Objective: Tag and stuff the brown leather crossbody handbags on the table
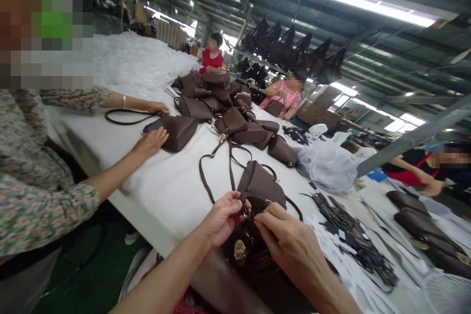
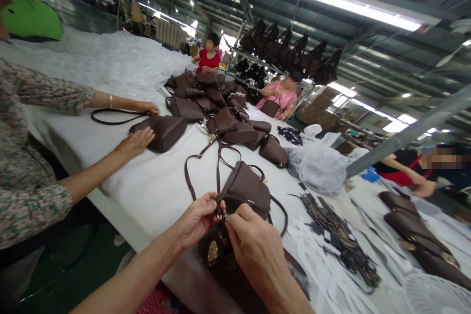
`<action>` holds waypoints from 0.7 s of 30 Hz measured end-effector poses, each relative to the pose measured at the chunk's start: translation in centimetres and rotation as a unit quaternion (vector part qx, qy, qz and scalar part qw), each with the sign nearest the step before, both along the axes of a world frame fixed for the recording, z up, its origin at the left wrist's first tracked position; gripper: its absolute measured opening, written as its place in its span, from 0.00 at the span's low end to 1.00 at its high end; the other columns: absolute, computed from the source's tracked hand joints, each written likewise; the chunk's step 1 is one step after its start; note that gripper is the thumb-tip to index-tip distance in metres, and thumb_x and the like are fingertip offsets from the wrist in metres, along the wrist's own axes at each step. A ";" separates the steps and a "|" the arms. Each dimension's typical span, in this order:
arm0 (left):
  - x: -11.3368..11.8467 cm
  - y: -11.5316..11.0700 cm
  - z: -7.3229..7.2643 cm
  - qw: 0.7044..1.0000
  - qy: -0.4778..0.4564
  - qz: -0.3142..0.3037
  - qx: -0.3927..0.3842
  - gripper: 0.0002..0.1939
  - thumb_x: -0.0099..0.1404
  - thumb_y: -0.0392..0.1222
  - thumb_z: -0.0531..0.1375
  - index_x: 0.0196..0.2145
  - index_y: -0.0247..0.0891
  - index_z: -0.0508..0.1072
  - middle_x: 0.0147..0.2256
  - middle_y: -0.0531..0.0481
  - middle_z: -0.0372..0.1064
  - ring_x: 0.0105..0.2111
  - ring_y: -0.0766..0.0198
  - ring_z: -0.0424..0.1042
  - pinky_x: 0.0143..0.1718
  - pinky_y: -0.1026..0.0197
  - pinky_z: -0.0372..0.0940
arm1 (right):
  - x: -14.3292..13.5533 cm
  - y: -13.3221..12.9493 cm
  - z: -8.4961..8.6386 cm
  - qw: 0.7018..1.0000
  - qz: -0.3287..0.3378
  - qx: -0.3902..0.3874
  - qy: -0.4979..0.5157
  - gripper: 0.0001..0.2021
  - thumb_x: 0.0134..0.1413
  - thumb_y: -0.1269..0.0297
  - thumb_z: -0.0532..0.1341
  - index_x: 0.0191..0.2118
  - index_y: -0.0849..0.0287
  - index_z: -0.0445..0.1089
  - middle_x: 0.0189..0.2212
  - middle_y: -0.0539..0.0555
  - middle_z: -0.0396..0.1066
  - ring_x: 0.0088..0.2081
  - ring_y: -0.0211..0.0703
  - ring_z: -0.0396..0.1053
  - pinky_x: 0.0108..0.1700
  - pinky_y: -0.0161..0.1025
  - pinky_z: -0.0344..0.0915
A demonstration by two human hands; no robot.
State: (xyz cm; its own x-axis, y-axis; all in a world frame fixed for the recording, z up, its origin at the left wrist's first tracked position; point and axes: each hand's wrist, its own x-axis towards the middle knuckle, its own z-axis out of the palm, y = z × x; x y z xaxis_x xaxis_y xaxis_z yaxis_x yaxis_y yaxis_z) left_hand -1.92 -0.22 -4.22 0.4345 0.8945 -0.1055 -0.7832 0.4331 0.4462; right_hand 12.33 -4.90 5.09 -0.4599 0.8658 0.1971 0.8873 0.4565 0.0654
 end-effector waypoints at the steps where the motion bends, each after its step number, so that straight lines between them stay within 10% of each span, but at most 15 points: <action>1: 0.0 -0.1 -0.1 1.000 0.004 0.005 0.006 0.19 0.52 0.39 0.70 0.36 0.35 0.66 0.32 0.50 0.72 0.28 0.70 0.69 0.30 0.68 0.61 | -0.1 0.2 0.1 1.000 0.001 0.003 -0.014 0.17 0.66 0.63 0.49 0.29 0.56 0.70 0.27 0.50 0.67 0.24 0.34 0.65 0.24 0.32 0.51; 10: -0.1 0.1 0.2 1.000 0.026 0.016 0.006 0.20 0.50 0.39 0.71 0.36 0.35 0.67 0.31 0.51 0.73 0.30 0.68 0.71 0.32 0.67 0.64 | -2.6 2.4 1.4 0.977 -0.053 -0.057 -0.200 0.14 0.64 0.66 0.51 0.32 0.56 0.72 0.29 0.52 0.70 0.24 0.36 0.65 0.22 0.38 0.39; 21: -0.2 -0.6 -0.1 1.000 0.019 0.001 0.023 0.25 0.45 0.23 0.65 0.42 0.34 0.72 0.37 0.48 0.76 0.35 0.65 0.74 0.40 0.64 0.65 | -2.5 3.8 2.3 0.975 -0.067 -0.135 -0.161 0.09 0.60 0.70 0.56 0.33 0.54 0.73 0.33 0.52 0.75 0.35 0.41 0.70 0.29 0.35 0.50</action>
